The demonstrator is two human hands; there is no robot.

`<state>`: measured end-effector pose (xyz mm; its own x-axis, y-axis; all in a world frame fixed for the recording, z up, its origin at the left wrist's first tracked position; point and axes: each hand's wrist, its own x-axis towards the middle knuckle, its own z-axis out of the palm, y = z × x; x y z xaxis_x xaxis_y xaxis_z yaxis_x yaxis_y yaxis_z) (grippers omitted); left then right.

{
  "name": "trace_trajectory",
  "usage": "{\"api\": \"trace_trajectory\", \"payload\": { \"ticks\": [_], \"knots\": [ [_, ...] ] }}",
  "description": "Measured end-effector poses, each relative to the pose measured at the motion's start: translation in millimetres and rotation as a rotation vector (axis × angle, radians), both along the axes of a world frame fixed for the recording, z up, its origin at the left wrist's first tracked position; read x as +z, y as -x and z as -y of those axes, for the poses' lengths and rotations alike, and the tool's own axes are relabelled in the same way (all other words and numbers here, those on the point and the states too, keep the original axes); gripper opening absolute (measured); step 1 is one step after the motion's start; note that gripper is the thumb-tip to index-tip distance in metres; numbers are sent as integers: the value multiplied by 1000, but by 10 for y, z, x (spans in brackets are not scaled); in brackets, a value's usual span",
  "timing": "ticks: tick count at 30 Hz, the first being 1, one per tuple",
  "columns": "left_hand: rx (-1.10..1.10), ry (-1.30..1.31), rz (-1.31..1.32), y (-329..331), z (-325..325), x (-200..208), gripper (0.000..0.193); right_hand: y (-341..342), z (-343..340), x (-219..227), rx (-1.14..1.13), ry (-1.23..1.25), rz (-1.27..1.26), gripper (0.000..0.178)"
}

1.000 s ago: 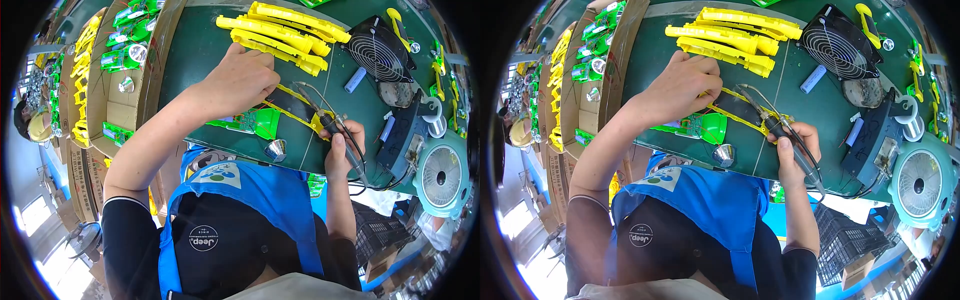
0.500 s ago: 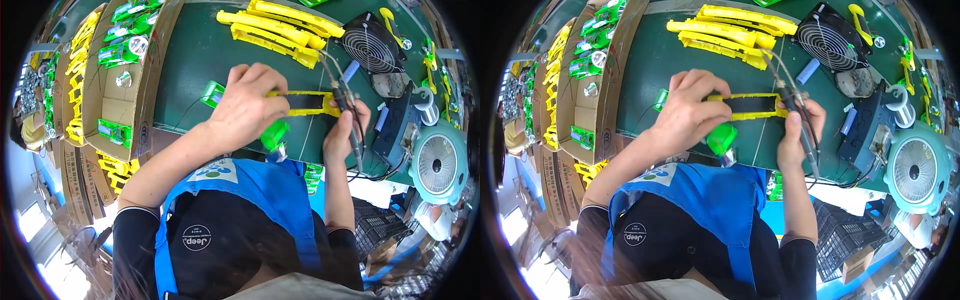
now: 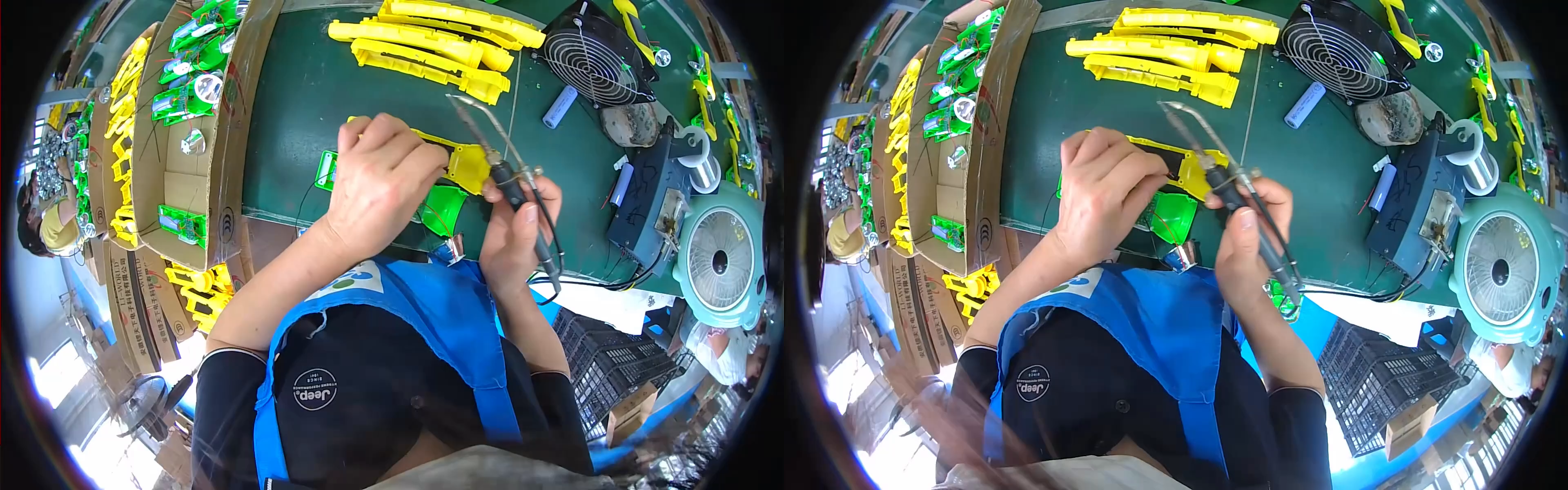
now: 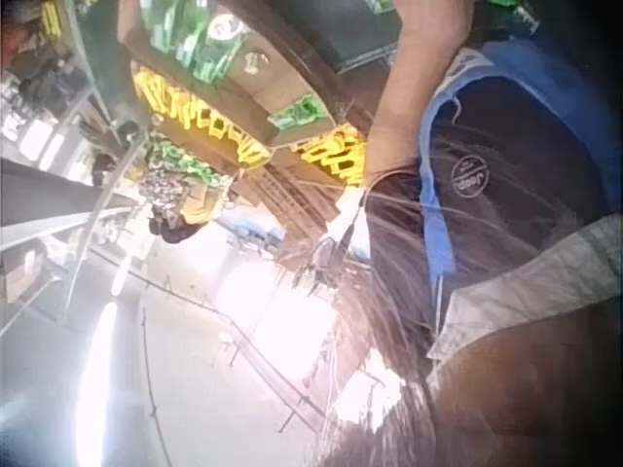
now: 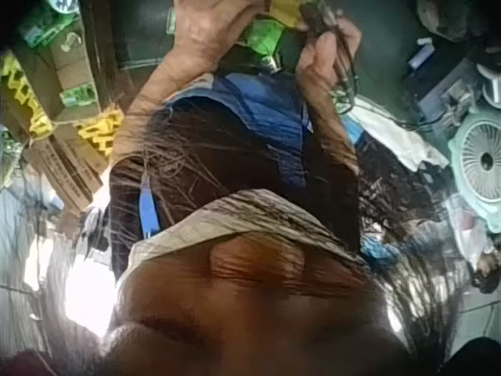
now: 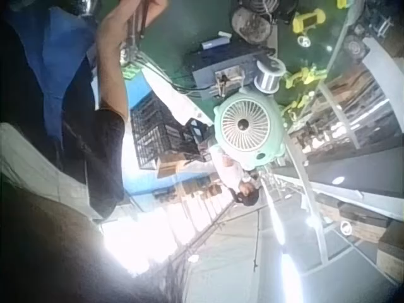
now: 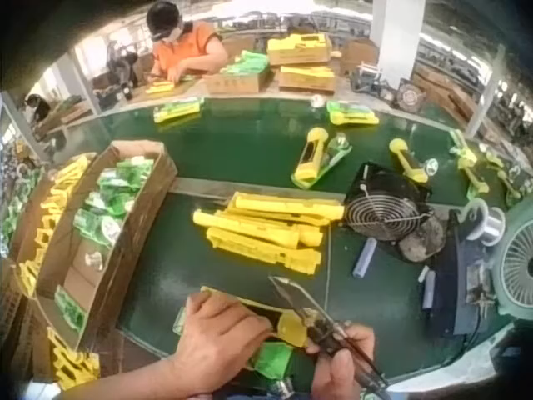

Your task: Soldering internal wiring and components into plastic flashlight housings on a production line.

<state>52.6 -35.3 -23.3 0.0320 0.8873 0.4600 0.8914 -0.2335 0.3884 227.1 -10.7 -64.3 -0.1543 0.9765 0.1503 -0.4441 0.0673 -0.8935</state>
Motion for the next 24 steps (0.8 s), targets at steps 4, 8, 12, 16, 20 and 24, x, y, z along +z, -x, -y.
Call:
{"api": "trace_trajectory", "payload": {
  "ticks": [4,8,12,16,20,24],
  "knots": [
    [45,59,-63,20,-30,-27,12,-298,-210,18,72,22,26,33],
    [68,212,-102,-13,-5,66,10,-593,-535,119,247,133,91,31],
    [39,292,-302,-21,-70,72,4,-685,-764,266,379,220,337,23],
    [22,353,-364,-57,-164,105,4,-623,-882,301,444,227,431,20],
    [11,400,-375,-66,-206,120,4,-546,-920,332,475,215,519,26],
    [10,425,-378,-72,-224,125,4,-531,-976,359,520,216,576,26]
  ]
}}
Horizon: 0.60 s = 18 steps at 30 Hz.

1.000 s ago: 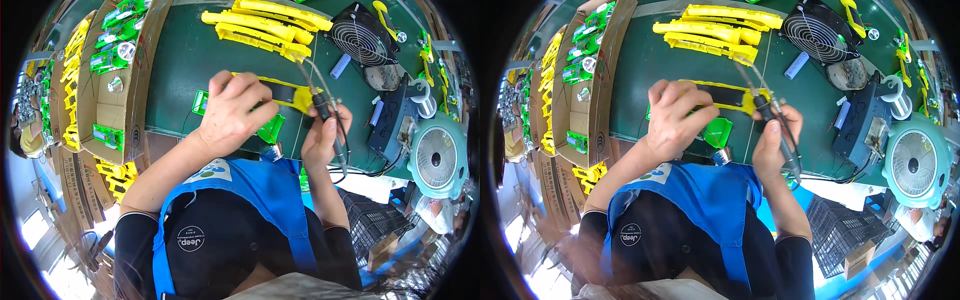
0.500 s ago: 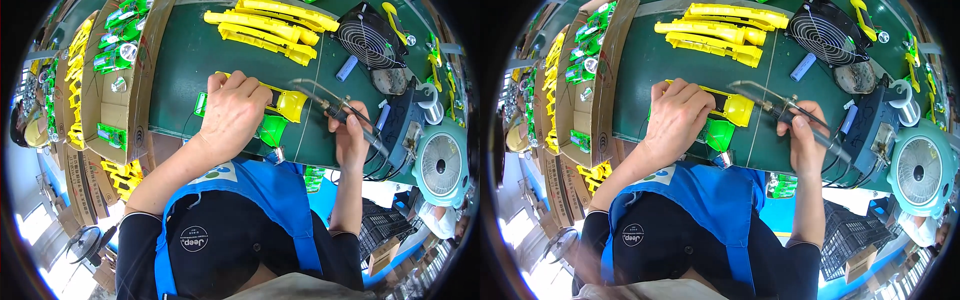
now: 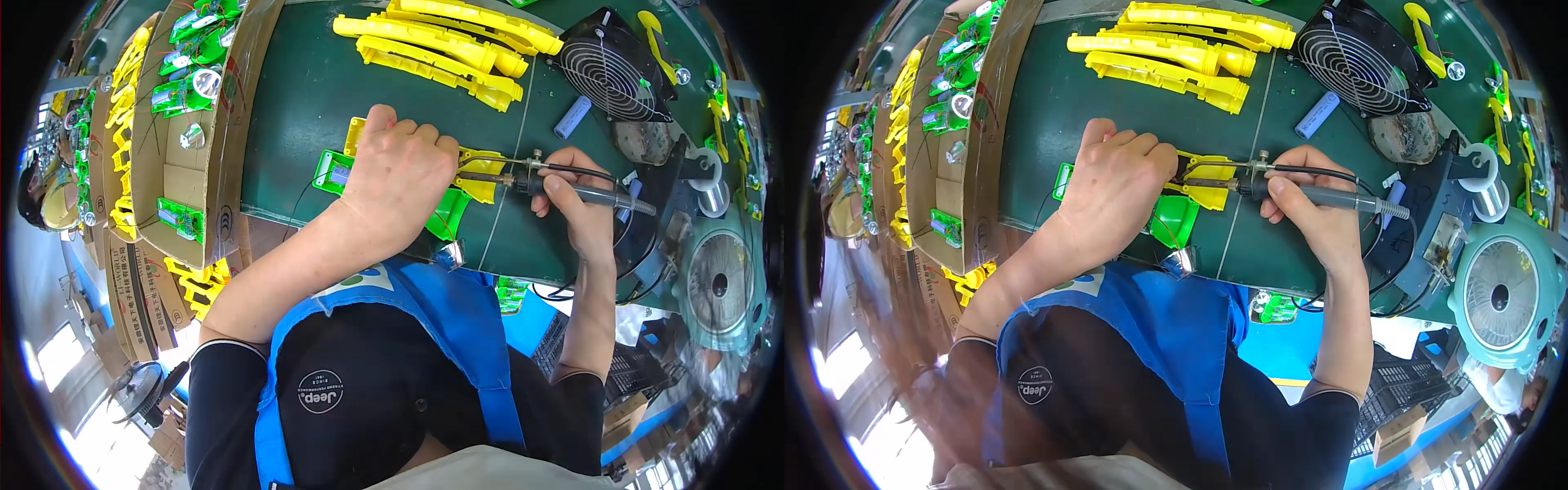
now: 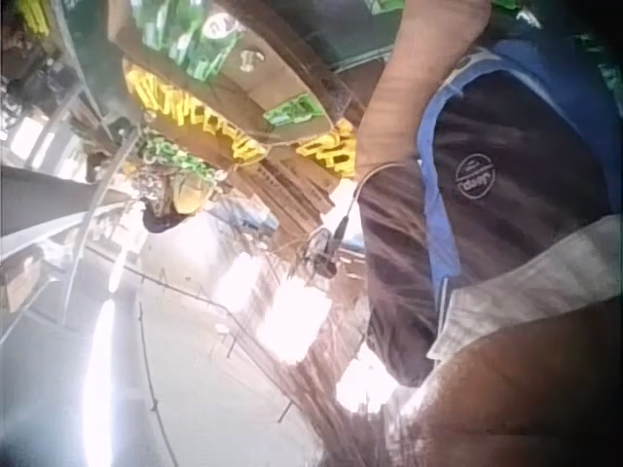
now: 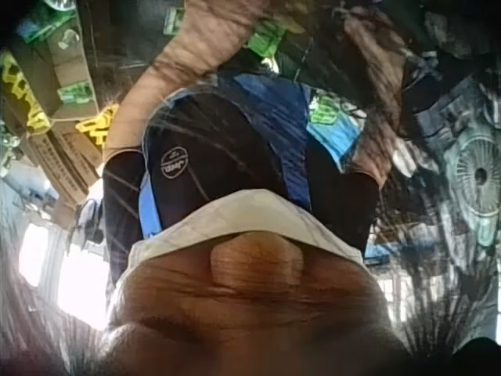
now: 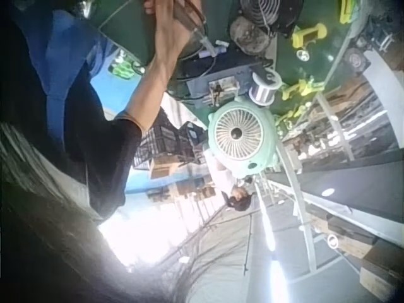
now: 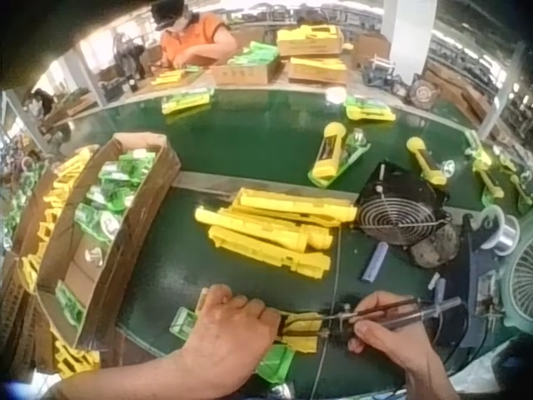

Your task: Soldering internal wiring and components into plastic flashlight housings on a production line.

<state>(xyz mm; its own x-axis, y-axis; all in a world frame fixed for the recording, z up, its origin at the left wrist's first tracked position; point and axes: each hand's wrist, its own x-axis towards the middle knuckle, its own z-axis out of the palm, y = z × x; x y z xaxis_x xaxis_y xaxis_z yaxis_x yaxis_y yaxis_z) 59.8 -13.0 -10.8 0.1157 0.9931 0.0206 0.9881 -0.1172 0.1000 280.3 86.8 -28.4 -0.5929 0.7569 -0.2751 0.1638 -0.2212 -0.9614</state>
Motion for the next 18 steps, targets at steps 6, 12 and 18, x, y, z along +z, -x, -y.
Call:
{"api": "trace_trajectory", "payload": {
  "ticks": [6,12,18],
  "knots": [
    [-10,38,-6,0,-30,23,5,42,-62,66,34,0,26,26],
    [-30,44,7,17,-47,39,4,55,-56,101,41,-13,44,26],
    [-11,21,3,2,-31,27,4,-189,192,-51,-118,-19,-124,20]
  ]
}}
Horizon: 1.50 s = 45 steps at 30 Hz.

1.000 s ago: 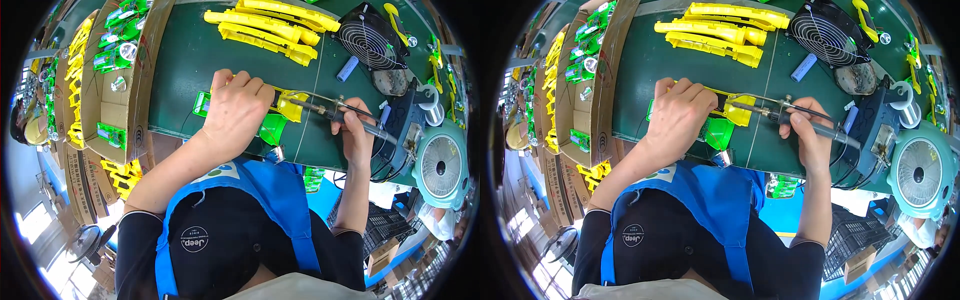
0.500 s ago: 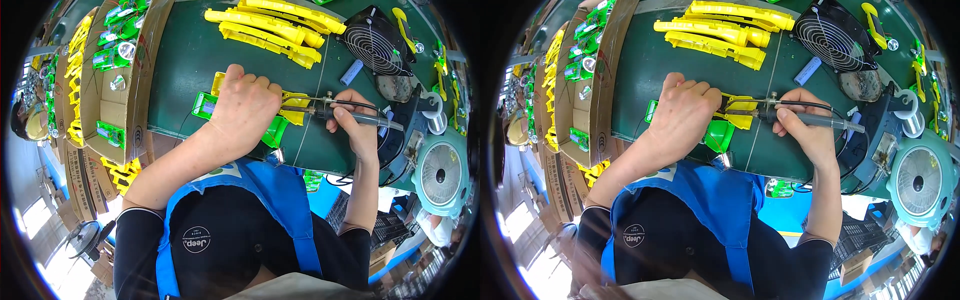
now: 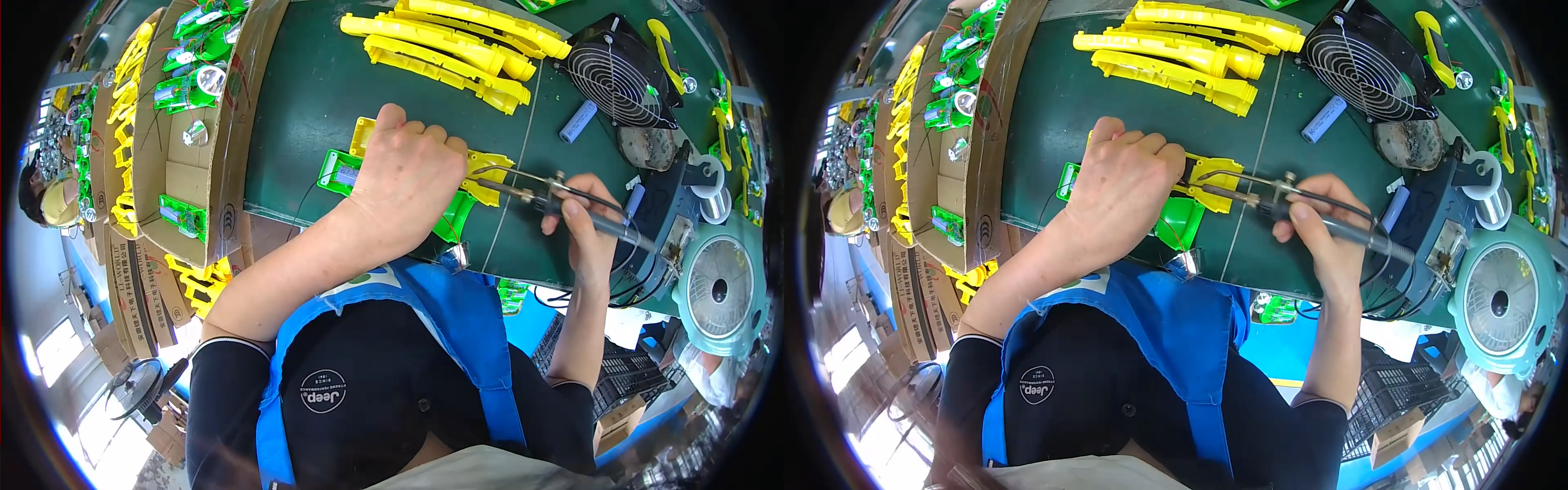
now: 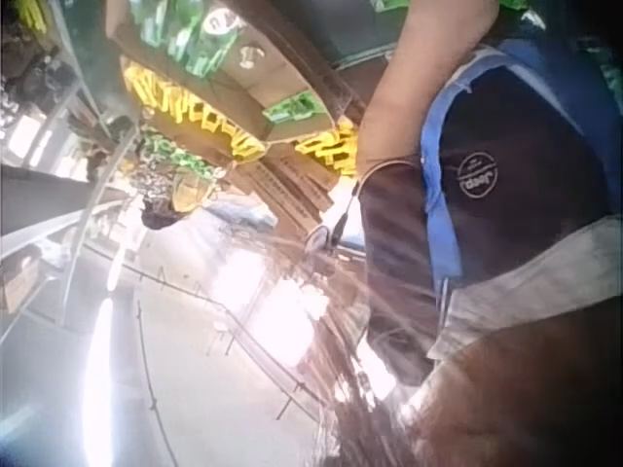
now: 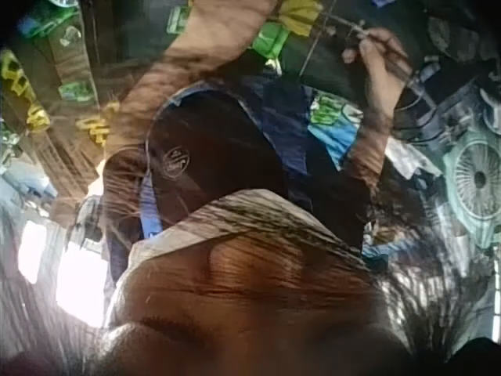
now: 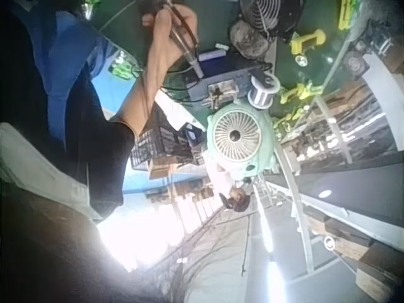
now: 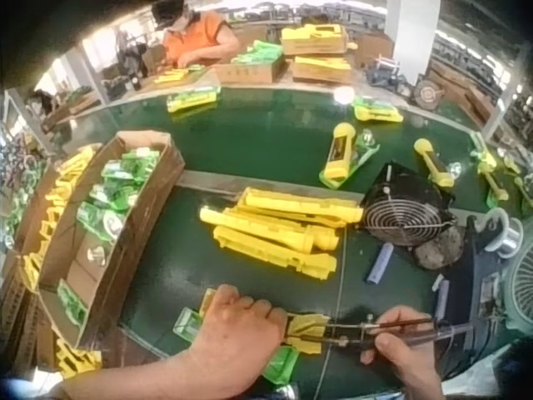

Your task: Soldering internal wiring and components into plastic flashlight housings on a production line.

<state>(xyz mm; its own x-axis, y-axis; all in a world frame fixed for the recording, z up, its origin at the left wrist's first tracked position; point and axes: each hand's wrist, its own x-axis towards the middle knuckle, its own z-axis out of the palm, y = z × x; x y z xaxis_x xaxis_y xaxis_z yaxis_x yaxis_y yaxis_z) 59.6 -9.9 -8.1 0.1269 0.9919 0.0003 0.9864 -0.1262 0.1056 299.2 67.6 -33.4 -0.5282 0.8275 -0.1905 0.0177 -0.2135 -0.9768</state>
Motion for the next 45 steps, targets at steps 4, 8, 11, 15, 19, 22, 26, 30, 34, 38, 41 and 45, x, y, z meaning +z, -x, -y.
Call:
{"api": "trace_trajectory", "payload": {
  "ticks": [4,8,11,15,19,22,26,30,34,38,41,45],
  "knots": [
    [10,-10,13,-25,-11,-9,5,-18,275,-111,-243,-157,-130,29],
    [10,-9,7,4,-2,-32,2,242,427,-250,-159,-516,-178,39],
    [15,-21,19,-10,-3,-19,2,413,432,-360,-110,-727,-157,34],
    [12,-28,6,-16,-3,-22,2,464,401,-375,-56,-937,-58,33],
    [16,-27,-18,3,19,-45,2,485,483,-447,-140,-750,-146,34],
    [13,-28,29,54,59,-17,6,460,457,-414,-136,-761,-145,35],
    [157,-252,40,361,397,359,51,373,452,-442,-185,-798,-178,36],
    [355,176,41,606,966,277,68,406,453,-441,-196,-801,-144,35],
    [349,-72,591,698,1160,102,27,354,491,-376,-215,-629,-87,40],
    [229,-38,1070,690,1033,246,24,237,523,-342,-257,-376,-209,41],
    [169,11,989,770,908,162,22,142,556,-226,-206,-230,-159,38],
    [-150,-272,624,718,729,83,15,114,537,-133,-163,-117,-182,35]
  ]
}}
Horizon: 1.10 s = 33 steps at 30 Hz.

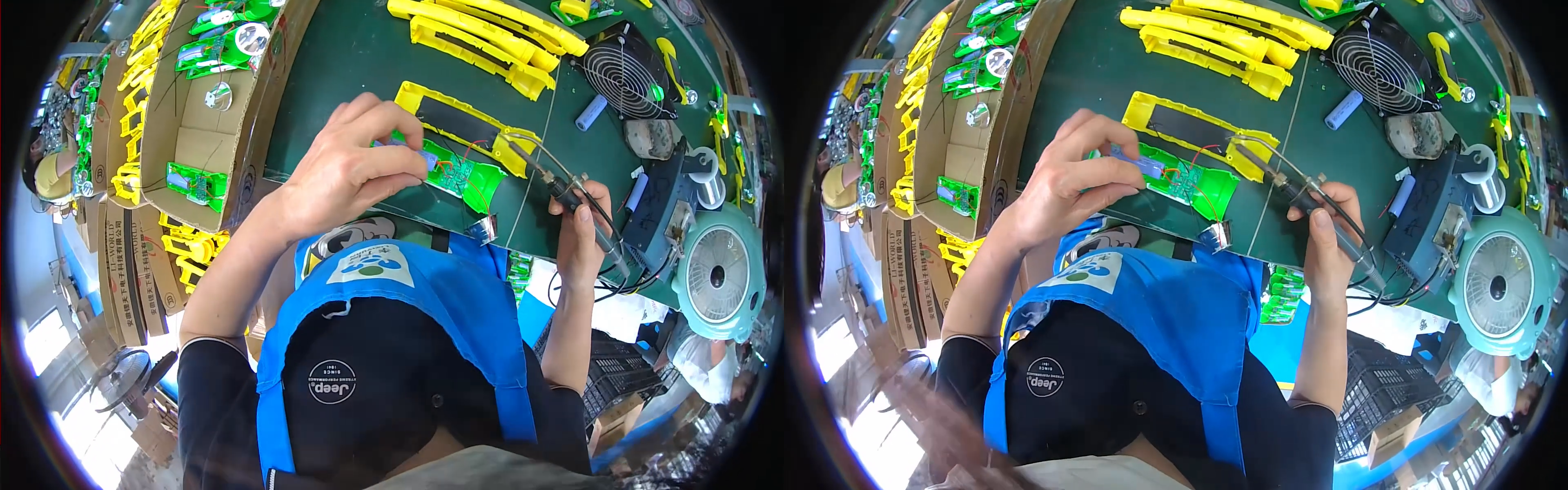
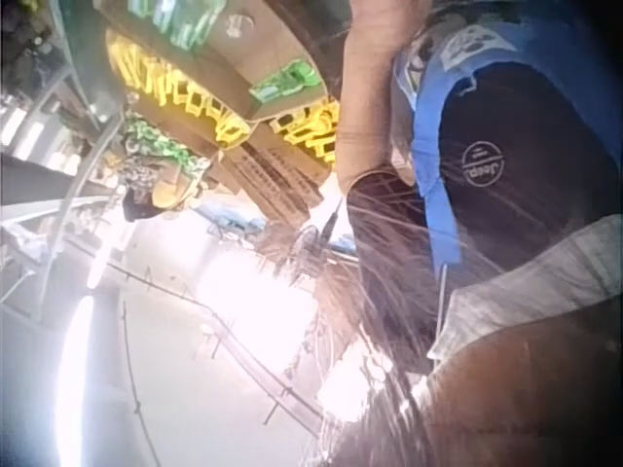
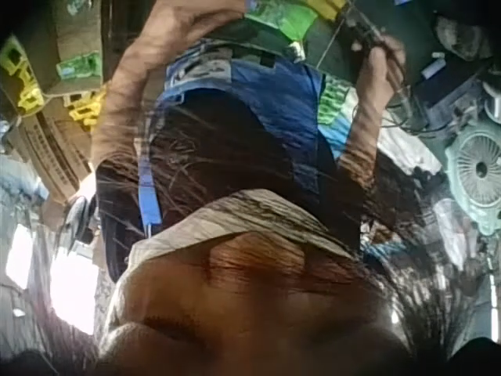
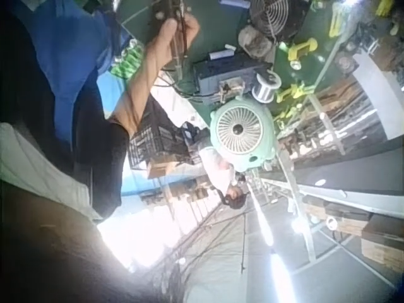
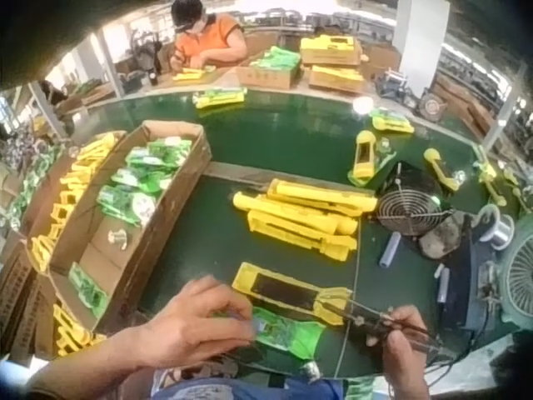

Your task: Soldering internal wiring and components into plastic flashlight housings on a production line.

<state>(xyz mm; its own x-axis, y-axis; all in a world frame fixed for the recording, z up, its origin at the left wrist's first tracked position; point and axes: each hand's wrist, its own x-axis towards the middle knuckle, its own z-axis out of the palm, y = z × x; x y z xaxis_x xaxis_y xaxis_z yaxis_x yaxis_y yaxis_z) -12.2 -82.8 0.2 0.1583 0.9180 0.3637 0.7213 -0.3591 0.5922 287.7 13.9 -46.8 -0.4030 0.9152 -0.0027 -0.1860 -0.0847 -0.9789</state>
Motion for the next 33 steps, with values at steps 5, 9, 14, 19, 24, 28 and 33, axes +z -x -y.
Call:
{"api": "trace_trajectory", "payload": {
  "ticks": [5,9,14,19,24,28,33],
  "knots": [
    [-60,81,-72,-141,-109,-131,16,46,-134,61,111,91,50,30],
    [-21,101,-128,-250,-139,-131,15,66,-247,92,215,140,104,25],
    [-1,161,-162,-273,-157,-99,14,169,-299,157,275,161,155,25],
    [-8,187,-193,-278,-189,-104,15,158,-321,200,344,119,264,22],
    [6,178,-211,-278,-188,-119,15,157,-311,187,355,101,258,17],
    [-3,180,-194,-289,-185,-106,15,147,-314,182,360,47,290,19],
    [21,180,-211,-308,-191,-97,15,32,-246,118,291,44,184,21]
  ]
}}
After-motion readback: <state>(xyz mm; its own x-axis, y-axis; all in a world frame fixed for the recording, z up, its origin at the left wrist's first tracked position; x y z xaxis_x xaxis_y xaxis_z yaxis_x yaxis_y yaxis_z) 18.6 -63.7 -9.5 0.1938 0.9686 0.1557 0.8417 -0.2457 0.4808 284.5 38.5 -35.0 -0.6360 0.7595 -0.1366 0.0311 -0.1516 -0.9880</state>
